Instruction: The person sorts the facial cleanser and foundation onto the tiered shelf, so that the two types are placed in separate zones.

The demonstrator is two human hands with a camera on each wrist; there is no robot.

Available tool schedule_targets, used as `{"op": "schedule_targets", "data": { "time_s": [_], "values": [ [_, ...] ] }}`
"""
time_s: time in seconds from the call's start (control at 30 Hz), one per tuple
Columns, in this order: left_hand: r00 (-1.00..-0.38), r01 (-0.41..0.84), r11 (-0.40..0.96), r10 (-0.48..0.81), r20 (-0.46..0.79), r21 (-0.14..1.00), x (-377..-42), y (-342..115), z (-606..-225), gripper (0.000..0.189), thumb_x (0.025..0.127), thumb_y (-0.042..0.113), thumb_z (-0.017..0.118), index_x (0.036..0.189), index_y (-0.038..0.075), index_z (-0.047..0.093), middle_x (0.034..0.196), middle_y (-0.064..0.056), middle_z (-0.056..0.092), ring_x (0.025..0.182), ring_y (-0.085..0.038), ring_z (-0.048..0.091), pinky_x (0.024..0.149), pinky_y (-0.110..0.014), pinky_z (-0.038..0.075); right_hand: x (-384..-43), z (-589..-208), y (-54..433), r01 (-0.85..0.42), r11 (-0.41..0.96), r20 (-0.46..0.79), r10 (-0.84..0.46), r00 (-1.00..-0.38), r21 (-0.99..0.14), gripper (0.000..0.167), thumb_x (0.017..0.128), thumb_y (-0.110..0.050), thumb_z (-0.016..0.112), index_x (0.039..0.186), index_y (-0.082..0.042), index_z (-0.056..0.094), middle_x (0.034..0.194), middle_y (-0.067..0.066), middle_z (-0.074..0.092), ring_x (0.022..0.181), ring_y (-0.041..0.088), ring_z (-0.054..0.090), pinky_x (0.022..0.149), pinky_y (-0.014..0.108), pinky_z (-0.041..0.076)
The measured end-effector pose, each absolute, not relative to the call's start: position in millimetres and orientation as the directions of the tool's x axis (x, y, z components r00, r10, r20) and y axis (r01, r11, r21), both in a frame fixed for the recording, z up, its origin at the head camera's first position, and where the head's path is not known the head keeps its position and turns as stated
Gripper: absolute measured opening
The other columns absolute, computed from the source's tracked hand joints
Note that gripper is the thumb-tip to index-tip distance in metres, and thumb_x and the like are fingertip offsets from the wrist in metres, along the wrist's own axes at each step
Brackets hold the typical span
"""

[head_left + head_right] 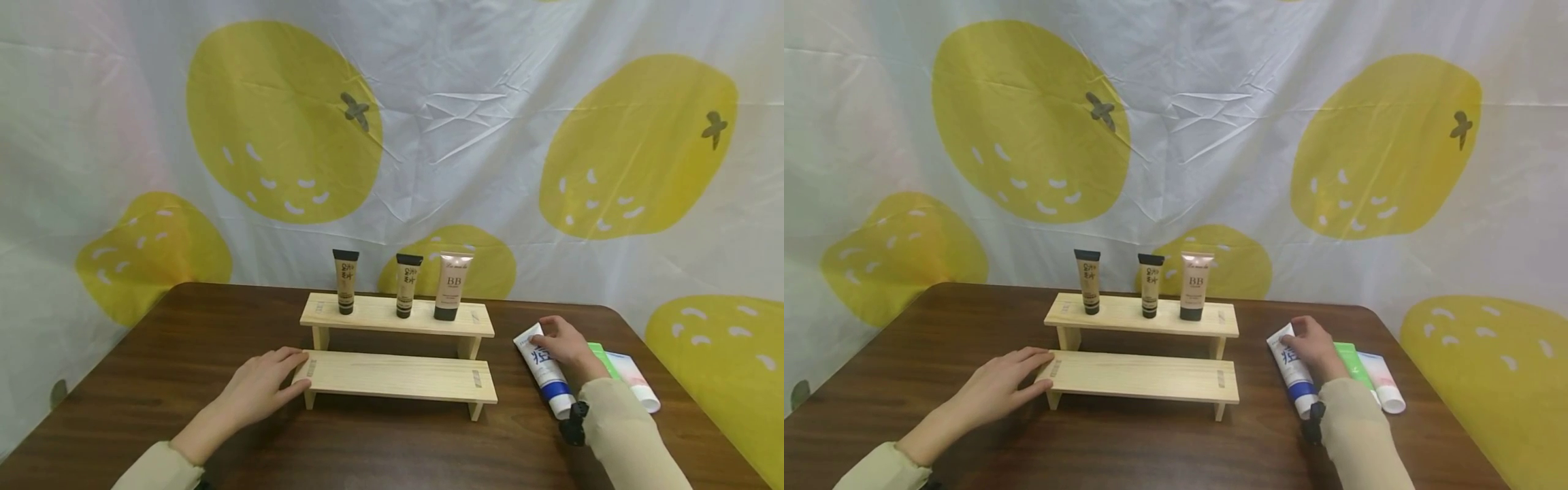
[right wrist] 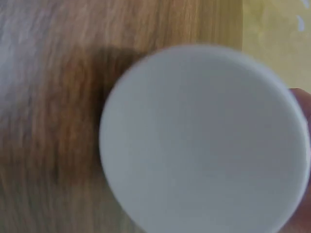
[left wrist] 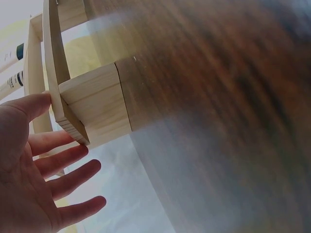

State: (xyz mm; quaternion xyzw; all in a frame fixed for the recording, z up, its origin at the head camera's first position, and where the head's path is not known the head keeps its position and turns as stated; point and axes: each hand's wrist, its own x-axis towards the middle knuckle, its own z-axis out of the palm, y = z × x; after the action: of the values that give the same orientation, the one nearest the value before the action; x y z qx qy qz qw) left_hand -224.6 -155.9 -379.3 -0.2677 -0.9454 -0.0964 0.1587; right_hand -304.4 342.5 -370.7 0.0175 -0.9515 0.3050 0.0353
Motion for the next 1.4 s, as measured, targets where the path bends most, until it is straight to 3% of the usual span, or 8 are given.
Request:
{"op": "schedule_targets", "data": {
  "time_s": [0.33, 0.5, 0.9, 1.4],
  "values": [
    [-0.795, 0.548, 0.832, 0.485, 0.364, 0.087, -225.2, -156.5, -378.5, 0.046, 0.085, 0.04, 0.056, 0.114, 0.005, 0.059, 0.107, -0.009, 0.057, 0.091, -0.027, 0.057, 0.071, -0.045, 0.044, -303.4, -365.9, 344.9, -0.148, 0.818, 0.187, -0.05, -0.981, -0.556, 0.041, 0.085, -0.019, 0.056, 0.118, 0.004, 0.046, 0.093, 0.022, 0.054, 0.076, 0.027, 0.052, 0.064, 0.038, 0.042],
    [-0.784, 0.555, 0.828, 0.489, 0.382, 0.078, -225.2, -156.4, -377.6, 0.045, 0.084, 0.038, 0.057, 0.113, 0.004, 0.059, 0.106, -0.01, 0.057, 0.089, -0.027, 0.057, 0.07, -0.045, 0.045, -300.3, -358.6, 342.2, -0.204, 0.805, 0.228, -0.088, -0.97, -0.557, 0.038, 0.085, -0.017, 0.056, 0.116, 0.003, 0.049, 0.087, 0.017, 0.054, 0.071, 0.023, 0.051, 0.06, 0.033, 0.041],
    [-0.793, 0.545, 0.835, 0.484, 0.371, 0.078, -224.8, -156.2, -378.8, 0.045, 0.084, 0.039, 0.056, 0.114, 0.005, 0.059, 0.107, -0.01, 0.057, 0.091, -0.027, 0.057, 0.07, -0.046, 0.044, -292.5, -343.0, 340.8, -0.27, 0.771, 0.244, -0.153, -0.958, -0.577, 0.031, 0.085, -0.021, 0.059, 0.107, 0.001, 0.051, 0.09, 0.016, 0.058, 0.077, 0.024, 0.054, 0.063, 0.033, 0.043],
    [-0.793, 0.547, 0.833, 0.484, 0.37, 0.084, -225.0, -155.9, -379.9, 0.046, 0.085, 0.04, 0.056, 0.114, 0.005, 0.059, 0.108, -0.01, 0.057, 0.091, -0.028, 0.057, 0.07, -0.046, 0.044, -271.3, -310.1, 332.6, -0.325, 0.685, 0.2, -0.258, -0.945, -0.652, 0.032, 0.084, -0.017, 0.061, 0.107, 0.001, 0.049, 0.085, 0.012, 0.057, 0.079, 0.023, 0.057, 0.062, 0.036, 0.049]
  ]
}}
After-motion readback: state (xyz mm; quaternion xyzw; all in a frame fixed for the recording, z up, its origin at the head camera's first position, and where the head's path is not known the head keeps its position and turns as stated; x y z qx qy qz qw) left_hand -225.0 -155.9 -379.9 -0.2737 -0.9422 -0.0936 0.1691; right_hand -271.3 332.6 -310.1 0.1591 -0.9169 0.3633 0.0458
